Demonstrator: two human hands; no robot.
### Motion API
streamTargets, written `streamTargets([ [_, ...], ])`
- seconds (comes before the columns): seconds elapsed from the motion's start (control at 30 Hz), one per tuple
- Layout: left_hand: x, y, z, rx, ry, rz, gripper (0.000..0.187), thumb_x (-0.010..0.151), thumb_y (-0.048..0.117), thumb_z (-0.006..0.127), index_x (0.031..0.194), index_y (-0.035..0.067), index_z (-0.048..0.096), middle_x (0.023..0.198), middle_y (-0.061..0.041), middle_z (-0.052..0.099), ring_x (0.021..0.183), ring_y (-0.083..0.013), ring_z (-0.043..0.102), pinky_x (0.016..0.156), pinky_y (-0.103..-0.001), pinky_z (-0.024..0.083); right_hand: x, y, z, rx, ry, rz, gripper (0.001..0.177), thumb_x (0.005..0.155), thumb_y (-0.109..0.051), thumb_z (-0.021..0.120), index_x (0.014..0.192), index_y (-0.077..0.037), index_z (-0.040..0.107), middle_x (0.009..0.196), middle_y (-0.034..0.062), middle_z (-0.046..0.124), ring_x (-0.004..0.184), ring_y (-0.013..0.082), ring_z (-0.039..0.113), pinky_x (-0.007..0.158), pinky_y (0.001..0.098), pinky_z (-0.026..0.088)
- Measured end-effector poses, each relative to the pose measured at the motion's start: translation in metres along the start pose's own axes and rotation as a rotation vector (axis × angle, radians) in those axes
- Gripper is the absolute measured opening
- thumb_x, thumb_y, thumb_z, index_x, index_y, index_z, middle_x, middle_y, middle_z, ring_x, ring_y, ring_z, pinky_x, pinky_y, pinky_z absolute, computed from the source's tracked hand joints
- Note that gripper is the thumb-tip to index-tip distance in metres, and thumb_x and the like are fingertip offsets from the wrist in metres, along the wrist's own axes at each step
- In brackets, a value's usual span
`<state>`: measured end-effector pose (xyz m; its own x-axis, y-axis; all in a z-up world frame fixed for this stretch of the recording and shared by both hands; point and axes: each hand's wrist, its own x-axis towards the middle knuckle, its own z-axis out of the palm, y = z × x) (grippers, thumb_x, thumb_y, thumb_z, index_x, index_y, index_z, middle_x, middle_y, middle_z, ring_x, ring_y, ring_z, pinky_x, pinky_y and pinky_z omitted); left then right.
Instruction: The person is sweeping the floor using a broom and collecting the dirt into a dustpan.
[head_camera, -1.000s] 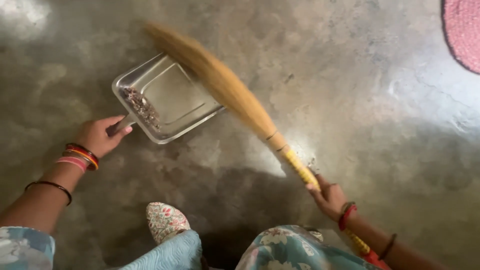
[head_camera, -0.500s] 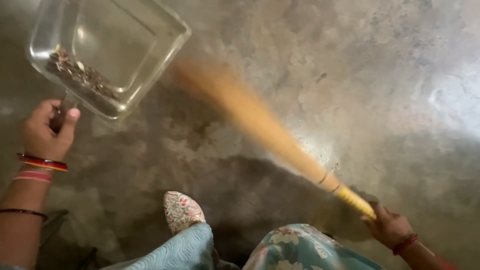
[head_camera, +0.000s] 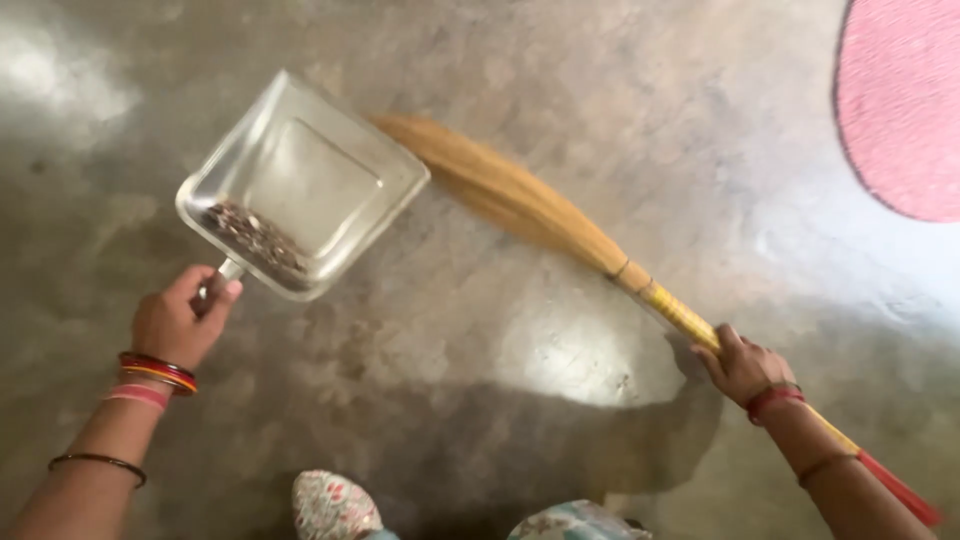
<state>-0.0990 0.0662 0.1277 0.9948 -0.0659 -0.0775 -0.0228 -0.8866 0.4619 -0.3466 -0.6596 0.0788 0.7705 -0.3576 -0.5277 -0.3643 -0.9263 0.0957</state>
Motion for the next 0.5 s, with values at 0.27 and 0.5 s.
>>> streamTargets([
  [0.27, 0.053, 0.027, 0.054, 0.004, -0.180, 0.023, 0.040, 0.091, 0.049, 0.070, 0.103, 0.011, 0.068, 0.080, -0.009, 0.073, 0.075, -0.0297, 0.072, 0.069, -0.042, 0.055, 0.042, 0.024, -0.046, 0.107, 0.114, 0.133, 0.052, 0.100, -0.059, 0.048, 0.120, -0.012, 0.056, 0.092, 0.0256, 0.074, 0.088, 0.0480, 0.071, 0.078, 0.0575, 0.055],
  [0.5, 0.082, 0.035, 0.065, 0.086, -0.215, 0.059, 0.043, 0.092, 0.052, 0.068, 0.110, 0.013, 0.069, 0.091, -0.014, 0.074, 0.086, -0.0400, 0.070, 0.074, -0.050, 0.055, 0.074, 0.074, -0.055, 0.267, 0.301, 0.363, 0.063, 0.112, -0.061, 0.046, 0.109, 0.000, 0.062, 0.080, 0.0302, 0.071, 0.071, 0.0471, 0.070, 0.063, 0.0553, 0.055],
])
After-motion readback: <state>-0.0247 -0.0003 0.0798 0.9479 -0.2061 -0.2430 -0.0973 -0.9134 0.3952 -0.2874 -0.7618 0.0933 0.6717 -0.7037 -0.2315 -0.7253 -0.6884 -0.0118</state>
